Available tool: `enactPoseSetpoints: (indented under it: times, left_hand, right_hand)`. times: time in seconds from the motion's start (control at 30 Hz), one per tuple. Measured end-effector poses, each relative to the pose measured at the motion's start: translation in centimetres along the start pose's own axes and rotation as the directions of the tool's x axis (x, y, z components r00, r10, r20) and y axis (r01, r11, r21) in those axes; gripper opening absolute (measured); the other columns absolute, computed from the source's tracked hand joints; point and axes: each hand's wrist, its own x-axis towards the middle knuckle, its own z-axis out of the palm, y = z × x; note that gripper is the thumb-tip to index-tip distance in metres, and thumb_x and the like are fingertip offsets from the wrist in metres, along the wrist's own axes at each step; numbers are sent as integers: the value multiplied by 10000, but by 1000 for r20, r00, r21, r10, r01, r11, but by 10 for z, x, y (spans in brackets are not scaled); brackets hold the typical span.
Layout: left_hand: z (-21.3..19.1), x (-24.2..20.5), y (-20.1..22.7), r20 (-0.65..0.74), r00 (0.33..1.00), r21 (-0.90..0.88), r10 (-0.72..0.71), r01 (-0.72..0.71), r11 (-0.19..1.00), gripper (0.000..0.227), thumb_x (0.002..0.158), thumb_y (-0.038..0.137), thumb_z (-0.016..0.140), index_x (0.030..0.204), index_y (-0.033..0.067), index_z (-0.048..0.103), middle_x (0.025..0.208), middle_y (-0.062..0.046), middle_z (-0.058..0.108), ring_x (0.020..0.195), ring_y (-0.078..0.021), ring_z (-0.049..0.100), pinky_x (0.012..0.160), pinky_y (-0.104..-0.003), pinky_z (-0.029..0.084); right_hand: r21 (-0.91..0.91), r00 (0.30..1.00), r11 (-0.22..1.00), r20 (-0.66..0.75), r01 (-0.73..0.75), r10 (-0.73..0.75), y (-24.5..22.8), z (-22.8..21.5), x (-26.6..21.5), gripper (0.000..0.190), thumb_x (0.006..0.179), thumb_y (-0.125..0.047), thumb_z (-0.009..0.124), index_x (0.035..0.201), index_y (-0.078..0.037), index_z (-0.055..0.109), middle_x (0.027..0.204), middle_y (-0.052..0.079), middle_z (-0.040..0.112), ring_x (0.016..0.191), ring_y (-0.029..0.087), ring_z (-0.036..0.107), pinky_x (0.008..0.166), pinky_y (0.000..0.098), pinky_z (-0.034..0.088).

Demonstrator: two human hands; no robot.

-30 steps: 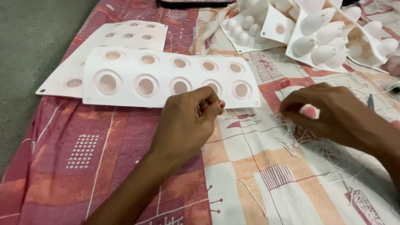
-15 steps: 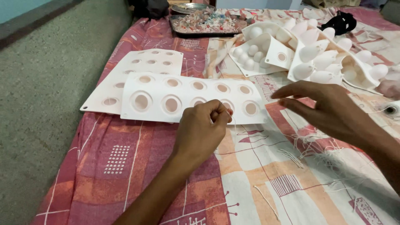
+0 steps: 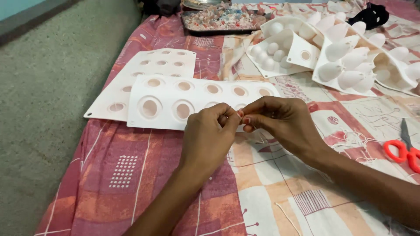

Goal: Preparing wicks for candles by threading them through white silicone molds on a bed.

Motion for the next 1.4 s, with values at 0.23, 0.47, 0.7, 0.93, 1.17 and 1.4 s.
enactPoseSetpoints:
  times: [0.23, 0.47, 0.7, 0.93, 1.17, 1.4]
  left_hand:
    - [3, -3, -1, -13, 993, 61, 115, -114, 992, 341, 971, 331, 582, 889, 60, 772, 728, -130, 742, 623, -265, 710, 624, -406, 520]
    - [0, -5, 7, 27, 999, 52, 28, -29, 998, 332, 982, 272, 516, 920, 73, 775, 663, -158, 699, 554, -255, 680, 598, -402, 511]
    - [7, -4, -4, -15, 976, -41, 215, -216, 976, 179, 957, 134, 634, 1042, 63, 775, 815, -105, 703, 605, -171, 667, 571, -337, 533]
    - [8, -1, -6, 9, 998, -158, 66, -64, 985, 184, 910, 135, 723, 1071, 93, 801, 911, -47, 743, 698, -101, 763, 612, -234, 637]
    - [4, 4, -9, 69, 997, -225, 36, -19, 974, 146, 903, 120, 735, 1030, 74, 791, 826, -17, 788, 717, -95, 784, 613, -228, 639]
    - [5, 4, -14, 81, 993, -236, 84, -62, 970, 86, 893, 86, 753, 972, 55, 742, 832, -38, 774, 725, -85, 784, 596, -220, 645]
  right_hand:
    - [243, 999, 970, 29, 6, -14, 14, -6, 2, 160, 963, -173, 664, 1027, -37, 719, 913, 40, 740, 810, 93, 702, 745, 255, 588]
    - [311, 992, 950, 113, 14, -51, 6, -4, -7, 146, 1049, -228, 494, 1016, -91, 533, 874, 26, 595, 882, 125, 640, 858, 310, 548]
    - [388, 992, 921, 128, -30, -22, -1, -4, -9, 205, 1074, -282, 423, 1017, -104, 508, 852, 28, 552, 829, 127, 604, 821, 324, 535]
    - [432, 992, 901, 128, -45, -12, 8, -2, -9, 200, 1081, -271, 465, 1040, -96, 553, 881, 20, 595, 847, 109, 621, 814, 295, 534]
    - [461, 988, 886, 113, 45, -109, 32, -7, 6, 200, 1067, -240, 550, 1122, -54, 600, 980, 43, 663, 903, 118, 660, 831, 303, 582]
    - [508, 977, 859, 137, 73, -163, 31, -9, 3, 192, 1072, -224, 565, 1150, -55, 610, 1038, 39, 679, 978, 101, 663, 859, 297, 564]
